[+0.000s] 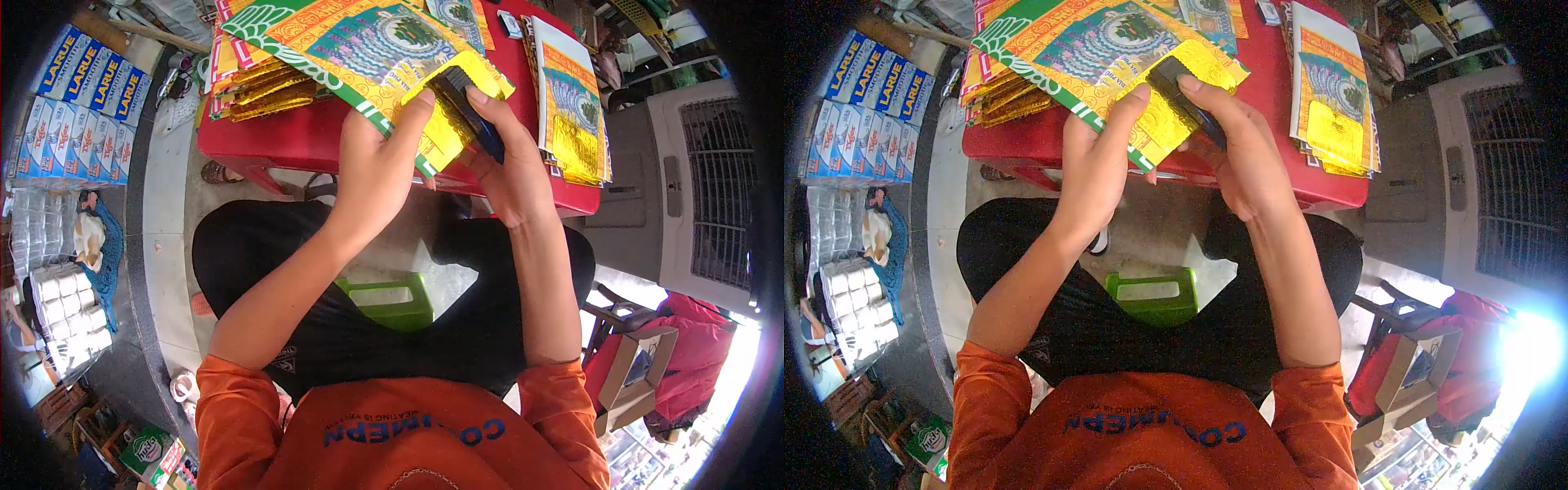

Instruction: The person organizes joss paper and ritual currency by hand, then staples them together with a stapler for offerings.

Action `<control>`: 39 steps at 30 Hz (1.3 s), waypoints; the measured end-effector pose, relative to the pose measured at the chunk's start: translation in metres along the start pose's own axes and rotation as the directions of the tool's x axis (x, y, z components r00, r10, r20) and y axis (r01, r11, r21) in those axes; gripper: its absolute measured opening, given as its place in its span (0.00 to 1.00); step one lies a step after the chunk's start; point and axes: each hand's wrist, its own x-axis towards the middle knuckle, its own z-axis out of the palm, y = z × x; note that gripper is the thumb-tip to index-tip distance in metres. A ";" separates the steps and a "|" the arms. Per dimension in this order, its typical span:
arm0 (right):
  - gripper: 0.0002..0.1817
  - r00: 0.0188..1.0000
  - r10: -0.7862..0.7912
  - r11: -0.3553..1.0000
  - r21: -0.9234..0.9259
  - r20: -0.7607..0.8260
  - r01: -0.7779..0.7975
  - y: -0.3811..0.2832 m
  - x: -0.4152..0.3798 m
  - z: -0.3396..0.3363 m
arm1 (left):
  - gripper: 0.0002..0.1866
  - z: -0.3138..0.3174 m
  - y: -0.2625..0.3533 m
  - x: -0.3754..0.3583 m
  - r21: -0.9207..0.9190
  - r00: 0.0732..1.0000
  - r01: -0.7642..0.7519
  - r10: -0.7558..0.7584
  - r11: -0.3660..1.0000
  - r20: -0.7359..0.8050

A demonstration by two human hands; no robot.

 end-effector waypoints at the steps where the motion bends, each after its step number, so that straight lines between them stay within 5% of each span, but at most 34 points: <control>1: 0.24 1.000 0.006 1.000 0.026 0.012 -0.006 0.001 0.001 0.000 | 0.14 -0.001 0.001 -0.001 0.000 1.000 0.001 -0.001 1.000 0.000; 4: 0.25 1.000 0.003 0.999 0.041 0.018 -0.004 0.002 0.003 -0.001 | 0.14 -0.003 0.003 -0.001 0.036 0.998 0.062 -0.063 0.997 0.024; 7: 0.25 0.999 -0.023 1.000 0.022 0.034 0.023 0.003 0.002 0.000 | 0.17 0.001 0.001 0.001 -0.039 0.998 -0.046 0.044 0.998 -0.037; 9: 0.26 0.998 -0.041 0.999 0.016 0.051 0.041 0.003 0.000 0.001 | 0.20 0.001 0.010 0.002 -0.139 0.985 0.160 -0.167 0.977 -0.035; 13: 0.24 0.999 -0.041 0.999 0.027 0.029 0.040 0.003 -0.003 0.004 | 0.22 0.001 0.018 0.003 -0.191 0.979 0.195 -0.203 0.962 -0.018; 18: 0.22 0.997 -0.048 0.998 0.029 0.063 0.046 0.006 -0.005 0.006 | 0.22 0.001 0.013 0.002 -0.143 0.997 0.065 -0.071 0.988 -0.041; 30: 0.20 0.993 -0.114 0.993 0.031 0.020 0.113 0.010 -0.008 0.006 | 0.19 0.006 0.018 0.000 -0.106 0.999 0.031 -0.034 0.994 -0.025; 33: 0.20 0.972 -0.231 0.972 -0.037 0.038 0.232 0.015 -0.005 0.005 | 0.20 0.002 0.020 0.004 -0.006 1.000 0.021 -0.021 1.000 -0.001; 36: 0.20 0.984 -0.132 0.990 -0.038 0.119 0.137 0.007 -0.008 -0.002 | 0.19 0.000 0.022 0.003 0.042 1.000 0.002 -0.003 0.999 0.024; 39: 0.18 0.993 -0.100 0.983 0.159 0.057 0.090 0.008 -0.002 -0.014 | 0.20 0.003 0.019 0.005 0.132 0.994 -0.112 0.111 0.985 0.016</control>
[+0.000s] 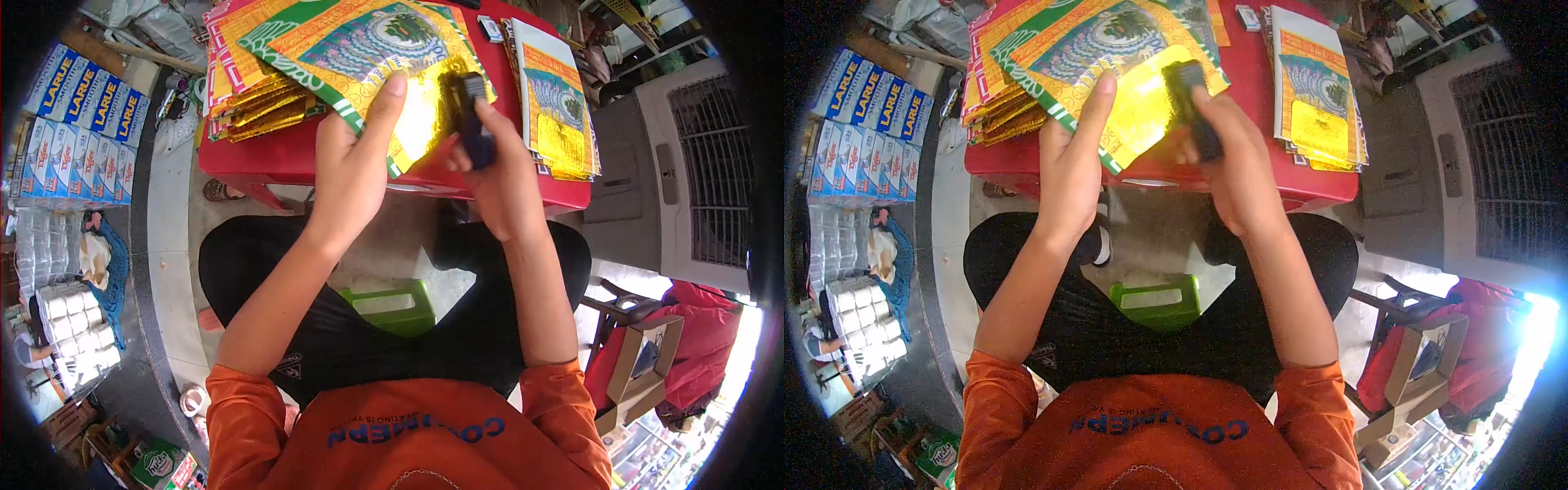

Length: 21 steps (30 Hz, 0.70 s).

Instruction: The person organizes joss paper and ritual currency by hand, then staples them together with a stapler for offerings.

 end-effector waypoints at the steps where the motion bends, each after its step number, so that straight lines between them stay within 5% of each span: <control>1: 0.16 0.999 0.005 0.999 0.043 -0.047 -0.003 -0.005 0.001 -0.006 | 0.20 0.002 0.001 0.002 0.038 0.991 -0.131 0.132 0.991 -0.036; 2: 0.15 0.995 0.013 0.996 0.087 -0.097 -0.005 -0.011 0.001 -0.011 | 0.20 0.004 0.002 0.003 0.079 0.963 -0.256 0.261 0.963 -0.064; 4: 0.14 0.983 -0.058 0.980 0.180 -0.175 0.089 -0.019 0.008 -0.030 | 0.17 -0.001 0.016 0.006 0.198 0.972 -0.231 0.234 0.953 0.006; 6: 0.14 0.976 -0.156 0.946 0.261 -0.154 0.193 -0.033 0.015 -0.060 | 0.12 0.000 0.020 0.017 0.662 0.760 -0.615 0.545 0.428 0.354; 7: 0.13 0.949 -0.206 0.934 0.242 -0.240 0.264 -0.044 0.013 -0.066 | 0.07 0.006 0.026 0.017 0.765 0.759 -0.608 0.437 0.212 0.482; 8: 0.13 0.913 -0.250 0.918 0.220 -0.322 0.329 -0.055 0.011 -0.072 | 0.07 0.008 0.025 0.019 0.766 0.756 -0.610 0.439 0.204 0.485; 10: 0.13 0.876 -0.350 0.877 0.212 -0.332 0.431 -0.075 0.008 -0.095 | 0.08 0.010 0.014 0.022 0.737 0.705 -0.634 0.217 -0.234 0.675; 11: 0.14 0.849 -0.391 0.850 0.215 -0.356 0.481 -0.081 0.005 -0.104 | 0.17 0.010 0.003 0.021 0.711 0.693 -0.610 0.199 -0.351 0.693; 12: 0.16 0.834 -0.430 0.837 0.195 -0.346 0.512 -0.086 0.001 -0.110 | 0.17 0.006 -0.012 0.021 0.708 0.690 -0.610 0.200 -0.357 0.695; 14: 0.16 0.775 -0.450 0.798 0.189 -0.443 0.572 -0.091 -0.002 -0.115 | 0.29 -0.005 -0.038 0.021 0.718 0.673 -0.688 0.274 -0.111 0.687; 15: 0.16 0.771 -0.446 0.796 0.192 -0.455 0.574 -0.092 -0.003 -0.116 | 0.39 -0.008 -0.039 0.012 0.765 0.760 -0.644 0.125 0.005 0.638; 20: 0.17 0.745 -0.494 0.801 0.099 -0.450 0.590 -0.082 0.000 -0.105 | 0.42 -0.020 -0.043 -0.001 0.764 0.768 -0.639 0.023 0.089 0.639; 21: 0.19 0.628 -0.709 0.700 -0.431 -0.321 0.569 -0.076 0.003 -0.104 | 0.41 -0.022 -0.043 -0.002 0.775 0.777 -0.629 0.024 0.067 0.629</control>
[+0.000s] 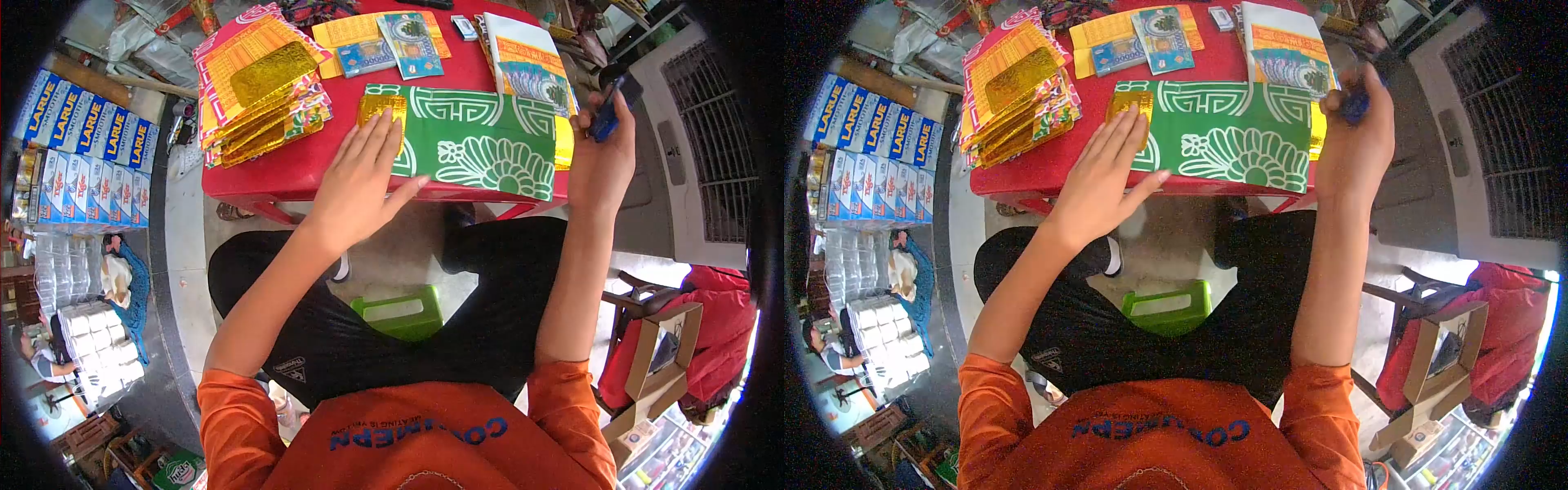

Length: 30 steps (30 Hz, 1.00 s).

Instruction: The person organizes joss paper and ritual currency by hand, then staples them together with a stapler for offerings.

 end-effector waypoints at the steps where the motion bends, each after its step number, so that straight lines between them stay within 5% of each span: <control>1: 0.19 1.000 0.002 1.000 -0.003 0.000 -0.002 -0.002 0.000 -0.001 | 0.40 0.000 -0.001 -0.001 0.020 1.000 0.014 -0.014 1.000 -0.002; 3: 0.19 0.929 0.078 0.925 0.322 0.362 -0.203 -0.016 -0.003 0.010 | 0.39 -0.001 -0.005 -0.002 0.025 1.000 0.020 -0.021 0.999 0.017; 4: 0.16 0.938 -0.029 1.000 0.019 0.346 0.024 -0.020 -0.008 0.026 | 0.38 -0.001 -0.007 -0.004 0.031 0.999 0.027 -0.028 0.999 0.037; 5: 0.17 0.899 0.187 0.969 0.076 0.396 -0.235 -0.022 -0.006 0.033 | 0.38 -0.002 -0.008 -0.006 0.025 0.998 0.036 -0.037 0.999 0.045; 7: 0.23 0.813 0.188 0.915 -0.400 0.552 0.060 -0.025 -0.012 0.061 | 0.37 -0.002 -0.011 -0.005 -0.026 0.999 0.017 -0.016 1.000 0.037; 9: 0.18 0.750 0.247 0.934 -0.357 0.614 -0.016 -0.012 -0.017 0.084 | 0.37 -0.001 -0.014 -0.005 -0.049 0.999 0.028 -0.027 0.998 0.040; 12: 0.21 0.581 0.083 0.920 -0.286 0.810 0.267 0.028 -0.010 0.105 | 0.35 -0.002 -0.016 -0.006 -0.086 0.999 0.032 -0.030 0.996 0.032; 16: 0.23 0.521 0.261 0.892 -0.410 0.813 0.193 0.046 -0.015 0.115 | 0.35 -0.018 -0.020 -0.013 -0.065 0.995 0.044 -0.037 0.997 0.092; 20: 0.26 0.522 0.258 0.825 -0.467 0.813 0.319 0.056 -0.010 0.113 | 0.37 -0.024 -0.024 -0.019 -0.113 0.988 0.054 -0.037 0.992 0.153; 30: 0.18 0.465 0.366 0.780 -0.538 0.806 0.319 0.062 -0.007 0.109 | 0.37 -0.028 -0.026 -0.017 -0.171 0.964 0.108 -0.061 0.979 0.260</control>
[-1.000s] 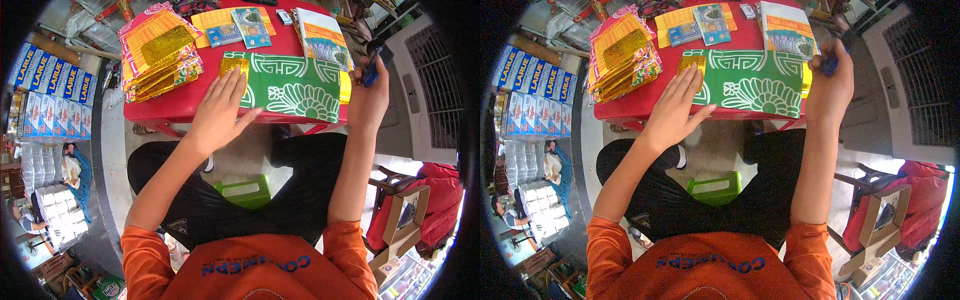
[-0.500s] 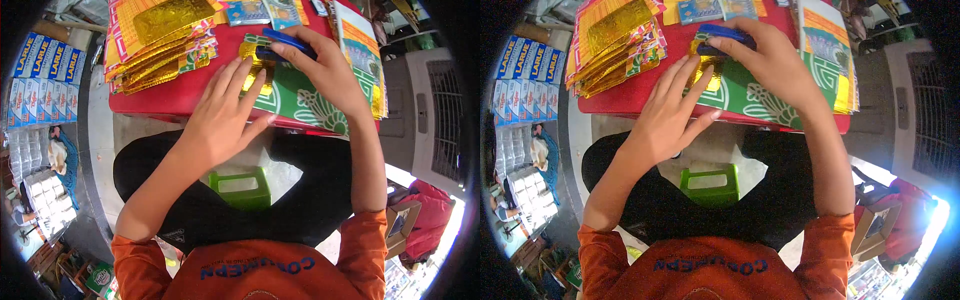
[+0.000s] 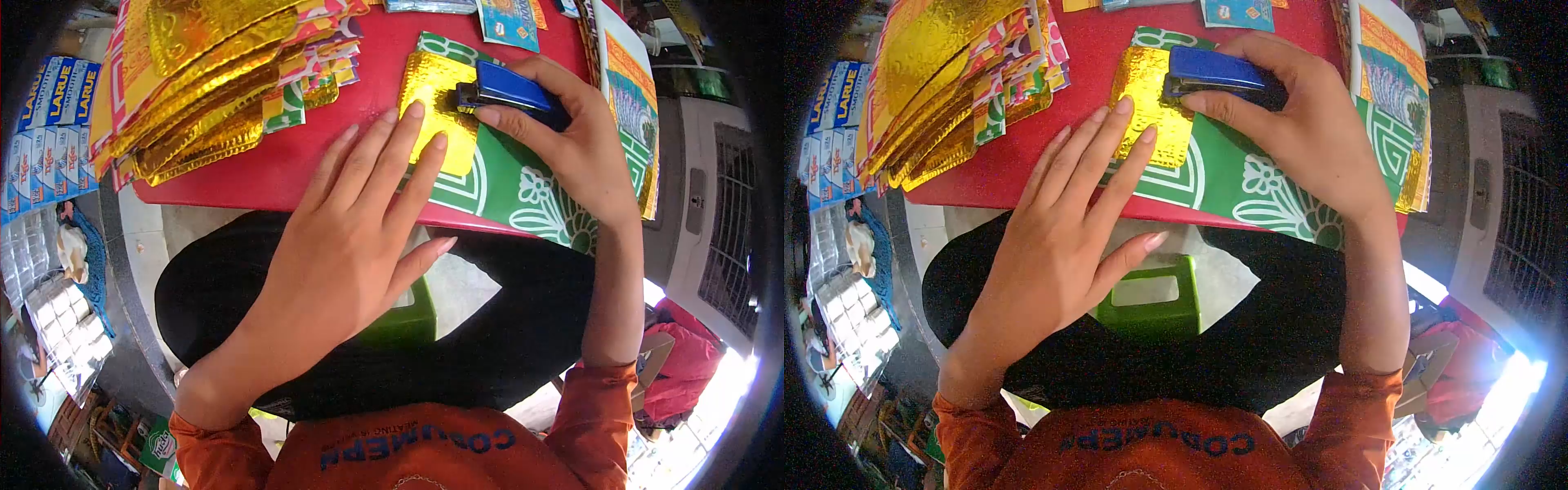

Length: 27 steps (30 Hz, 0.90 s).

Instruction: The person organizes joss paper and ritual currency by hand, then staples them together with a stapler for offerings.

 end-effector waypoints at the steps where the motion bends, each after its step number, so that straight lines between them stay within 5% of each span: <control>1: 0.16 1.000 -0.008 1.000 -0.016 0.013 0.008 0.000 0.000 -0.001 | 0.37 0.000 0.000 0.000 0.000 1.000 0.006 -0.006 1.000 0.007; 17: 0.16 0.998 -0.053 0.998 -0.033 0.024 0.054 0.001 -0.001 0.001 | 0.37 -0.002 0.003 0.000 0.012 0.999 0.027 -0.027 1.000 0.047; 23: 0.15 0.992 -0.121 0.987 -0.099 0.047 0.125 -0.006 0.003 0.002 | 0.37 -0.002 0.003 0.000 0.015 0.999 0.023 -0.024 1.000 0.042; 25: 0.15 0.953 -0.298 0.923 -0.238 0.052 0.302 -0.004 0.004 0.001 | 0.36 -0.001 0.003 0.000 0.013 0.999 0.018 -0.018 1.000 0.036; 27: 0.14 0.965 -0.260 0.950 -0.173 0.022 0.260 -0.003 0.002 0.004 | 0.36 -0.001 0.003 0.001 0.023 1.000 0.009 -0.010 1.000 0.027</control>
